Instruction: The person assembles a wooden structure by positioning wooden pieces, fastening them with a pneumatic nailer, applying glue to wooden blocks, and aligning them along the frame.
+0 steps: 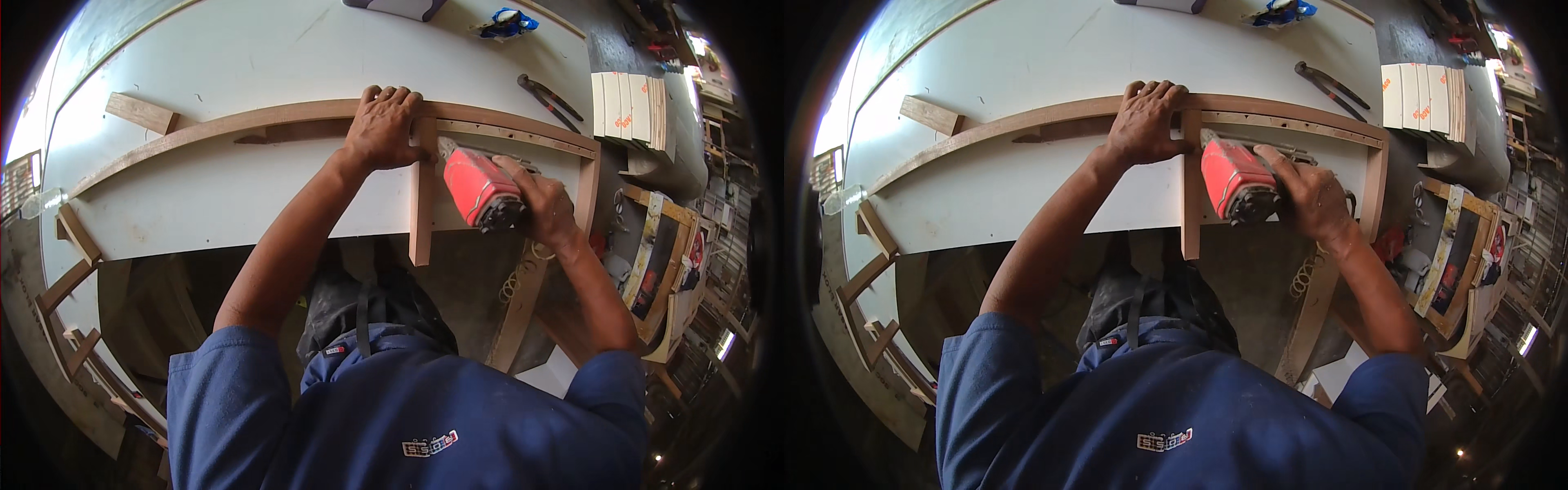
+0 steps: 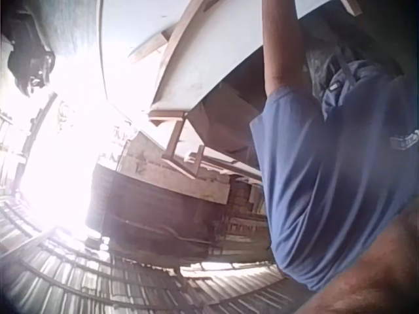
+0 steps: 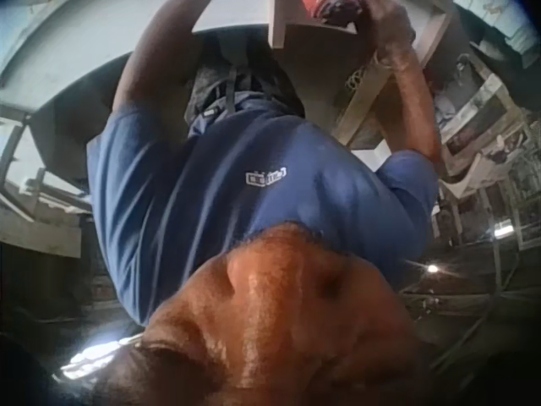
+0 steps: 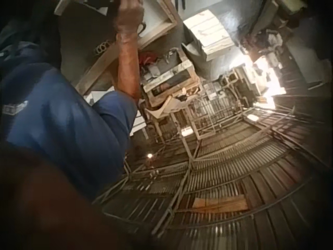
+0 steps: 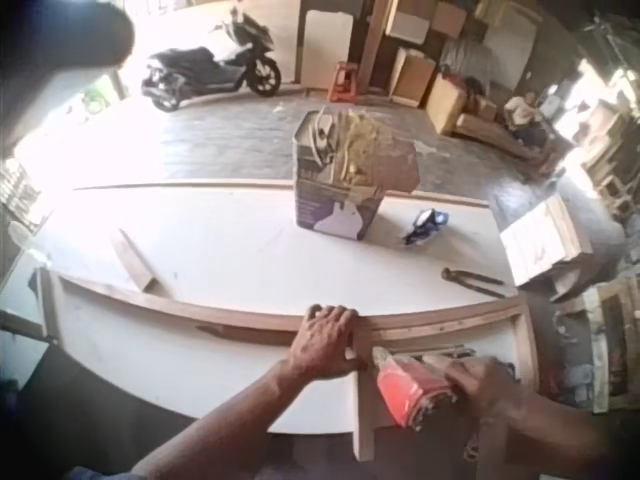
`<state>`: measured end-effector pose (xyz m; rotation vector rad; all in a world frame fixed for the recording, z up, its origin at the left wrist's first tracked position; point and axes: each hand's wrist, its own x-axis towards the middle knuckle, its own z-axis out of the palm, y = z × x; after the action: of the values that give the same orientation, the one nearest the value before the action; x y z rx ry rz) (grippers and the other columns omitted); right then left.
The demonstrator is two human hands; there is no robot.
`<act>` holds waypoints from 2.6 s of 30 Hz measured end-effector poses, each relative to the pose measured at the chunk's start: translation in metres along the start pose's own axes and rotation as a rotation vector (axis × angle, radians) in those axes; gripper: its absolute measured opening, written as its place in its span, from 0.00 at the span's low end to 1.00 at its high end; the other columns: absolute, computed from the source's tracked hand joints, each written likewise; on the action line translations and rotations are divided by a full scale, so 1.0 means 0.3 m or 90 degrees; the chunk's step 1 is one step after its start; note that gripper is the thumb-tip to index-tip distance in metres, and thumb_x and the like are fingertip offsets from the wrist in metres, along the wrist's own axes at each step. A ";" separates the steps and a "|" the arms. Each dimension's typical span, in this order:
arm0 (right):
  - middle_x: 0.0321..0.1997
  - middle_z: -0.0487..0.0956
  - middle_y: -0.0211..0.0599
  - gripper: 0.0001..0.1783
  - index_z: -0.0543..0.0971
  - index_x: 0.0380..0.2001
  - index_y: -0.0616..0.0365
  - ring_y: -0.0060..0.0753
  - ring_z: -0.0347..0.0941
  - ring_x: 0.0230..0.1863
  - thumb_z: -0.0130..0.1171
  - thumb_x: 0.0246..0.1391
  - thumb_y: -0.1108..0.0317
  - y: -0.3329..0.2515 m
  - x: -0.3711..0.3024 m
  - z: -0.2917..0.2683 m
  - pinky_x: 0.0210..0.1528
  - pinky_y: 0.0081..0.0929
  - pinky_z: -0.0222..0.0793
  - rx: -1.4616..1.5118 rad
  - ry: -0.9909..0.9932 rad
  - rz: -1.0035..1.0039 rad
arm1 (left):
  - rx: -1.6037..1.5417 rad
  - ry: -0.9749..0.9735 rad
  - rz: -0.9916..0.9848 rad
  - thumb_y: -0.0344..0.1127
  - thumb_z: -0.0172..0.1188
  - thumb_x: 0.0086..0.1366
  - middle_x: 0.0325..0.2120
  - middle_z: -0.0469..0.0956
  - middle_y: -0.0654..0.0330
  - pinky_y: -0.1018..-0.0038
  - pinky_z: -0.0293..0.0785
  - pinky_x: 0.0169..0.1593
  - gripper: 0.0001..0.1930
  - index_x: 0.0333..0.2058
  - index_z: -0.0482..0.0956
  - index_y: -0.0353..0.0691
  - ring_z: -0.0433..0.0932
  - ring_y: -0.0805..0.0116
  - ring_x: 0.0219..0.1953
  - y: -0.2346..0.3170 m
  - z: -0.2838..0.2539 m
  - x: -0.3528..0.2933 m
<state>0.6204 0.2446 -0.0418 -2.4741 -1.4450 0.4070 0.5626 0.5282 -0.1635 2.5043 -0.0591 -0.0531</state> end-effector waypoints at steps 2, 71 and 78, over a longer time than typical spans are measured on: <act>0.39 0.83 0.50 0.31 0.75 0.55 0.62 0.55 0.81 0.38 0.64 0.42 0.78 0.025 0.010 0.014 0.38 0.45 0.77 -0.007 0.007 -0.022 | -0.004 0.010 -0.001 0.57 0.75 0.43 0.48 0.76 0.53 0.55 0.57 0.67 0.44 0.57 0.72 0.38 0.74 0.52 0.57 -0.002 0.005 -0.003; 0.34 0.82 0.45 0.24 0.77 0.51 0.61 0.50 0.82 0.33 0.61 0.48 0.77 -0.020 0.066 0.100 0.34 0.42 0.78 -0.047 0.070 -0.047 | -0.011 0.114 0.025 0.50 0.71 0.49 0.45 0.79 0.54 0.59 0.59 0.64 0.31 0.49 0.78 0.39 0.75 0.58 0.55 -0.018 0.053 -0.004; 0.34 0.82 0.45 0.25 0.77 0.52 0.62 0.51 0.82 0.34 0.61 0.47 0.78 -0.011 0.075 0.097 0.35 0.42 0.78 -0.039 0.051 -0.049 | -0.030 0.155 0.039 0.42 0.71 0.47 0.42 0.79 0.55 0.61 0.60 0.61 0.27 0.46 0.78 0.37 0.76 0.59 0.54 -0.020 0.060 -0.011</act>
<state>0.6180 0.2679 -0.0702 -2.4432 -1.5362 0.2497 0.5585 0.5225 -0.1815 2.4410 -0.0329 0.2711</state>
